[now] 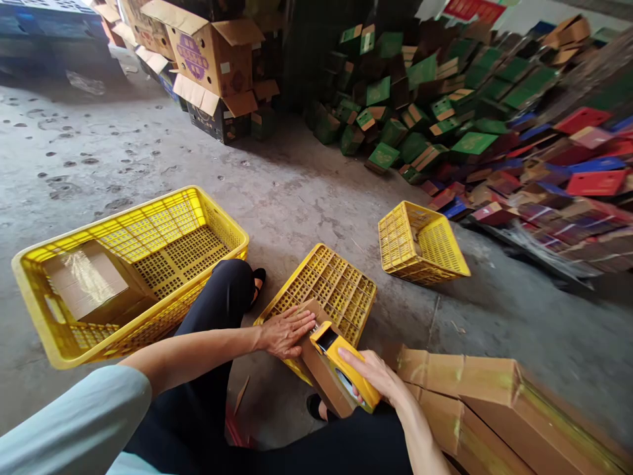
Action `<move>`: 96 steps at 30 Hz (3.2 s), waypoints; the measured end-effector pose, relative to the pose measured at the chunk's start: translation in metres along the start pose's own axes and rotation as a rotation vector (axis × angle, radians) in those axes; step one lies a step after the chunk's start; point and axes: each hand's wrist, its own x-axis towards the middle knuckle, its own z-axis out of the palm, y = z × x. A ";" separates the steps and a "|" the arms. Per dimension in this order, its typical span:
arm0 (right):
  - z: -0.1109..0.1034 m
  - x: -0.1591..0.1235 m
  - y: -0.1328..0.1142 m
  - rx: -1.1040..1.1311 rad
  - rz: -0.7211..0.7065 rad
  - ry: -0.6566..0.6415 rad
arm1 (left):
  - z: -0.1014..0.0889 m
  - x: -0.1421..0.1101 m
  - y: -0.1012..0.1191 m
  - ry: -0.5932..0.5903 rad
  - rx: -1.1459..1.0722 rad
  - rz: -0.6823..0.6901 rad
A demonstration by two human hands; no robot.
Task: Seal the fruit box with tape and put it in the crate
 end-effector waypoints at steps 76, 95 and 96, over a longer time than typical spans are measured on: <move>0.011 -0.022 0.053 0.014 -0.032 0.160 | 0.010 0.015 0.019 -0.076 -0.012 0.070; 0.005 -0.033 0.062 0.040 -0.012 0.141 | 0.016 0.026 0.023 -0.078 -0.036 0.143; 0.005 -0.034 0.064 0.037 -0.009 0.146 | 0.016 0.026 0.024 -0.075 -0.035 0.144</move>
